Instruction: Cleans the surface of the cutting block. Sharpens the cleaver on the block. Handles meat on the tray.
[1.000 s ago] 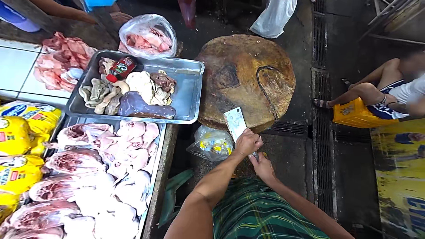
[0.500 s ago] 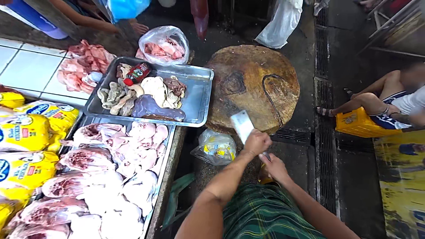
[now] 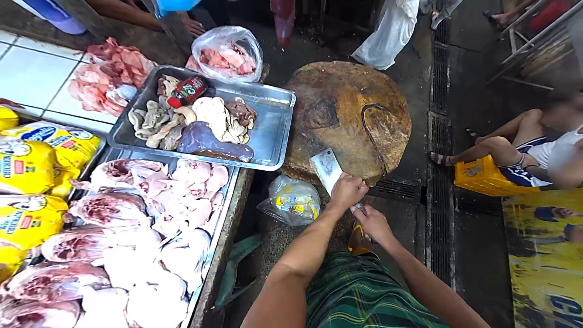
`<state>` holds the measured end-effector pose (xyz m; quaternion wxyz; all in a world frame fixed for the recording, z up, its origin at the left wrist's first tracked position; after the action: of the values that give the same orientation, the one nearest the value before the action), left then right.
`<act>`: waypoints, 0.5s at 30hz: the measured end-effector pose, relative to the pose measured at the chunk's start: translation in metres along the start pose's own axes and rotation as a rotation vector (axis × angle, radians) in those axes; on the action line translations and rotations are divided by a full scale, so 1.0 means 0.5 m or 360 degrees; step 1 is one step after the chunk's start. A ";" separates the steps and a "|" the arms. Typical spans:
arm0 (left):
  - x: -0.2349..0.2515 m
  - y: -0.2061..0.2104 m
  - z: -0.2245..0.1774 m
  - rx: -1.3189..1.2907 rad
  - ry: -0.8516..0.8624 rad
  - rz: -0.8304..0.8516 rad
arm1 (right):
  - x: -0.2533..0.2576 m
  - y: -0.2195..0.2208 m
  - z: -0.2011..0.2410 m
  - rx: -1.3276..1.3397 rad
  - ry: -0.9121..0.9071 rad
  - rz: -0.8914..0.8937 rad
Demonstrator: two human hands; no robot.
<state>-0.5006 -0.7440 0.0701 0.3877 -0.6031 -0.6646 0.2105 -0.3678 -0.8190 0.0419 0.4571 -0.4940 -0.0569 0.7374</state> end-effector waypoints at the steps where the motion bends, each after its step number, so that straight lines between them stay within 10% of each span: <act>1: 0.017 0.017 -0.031 -0.0049 0.0026 0.0045 | 0.002 -0.022 -0.027 0.0080 0.0034 -0.0016; 6: 0.073 0.166 -0.136 -0.0063 0.0313 0.0449 | -0.004 -0.085 -0.102 0.0146 0.0207 -0.0191; 15: -0.049 -0.069 0.119 0.0165 -0.0150 -0.0229 | 0.021 0.078 0.110 -0.0369 -0.0227 0.0146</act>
<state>-0.5690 -0.7630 0.0530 0.4006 -0.5224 -0.7119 0.2444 -0.4358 -0.8135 0.0418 0.3577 -0.4920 -0.1514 0.7791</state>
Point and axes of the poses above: each hand's wrist, its own x-axis towards the middle knuckle, its own y-axis out of the palm, z = x × y, the point moved 10 cm from there along x, towards the middle knuckle, and after that the axes turned 6 degrees about x, right-handed, at the moved point
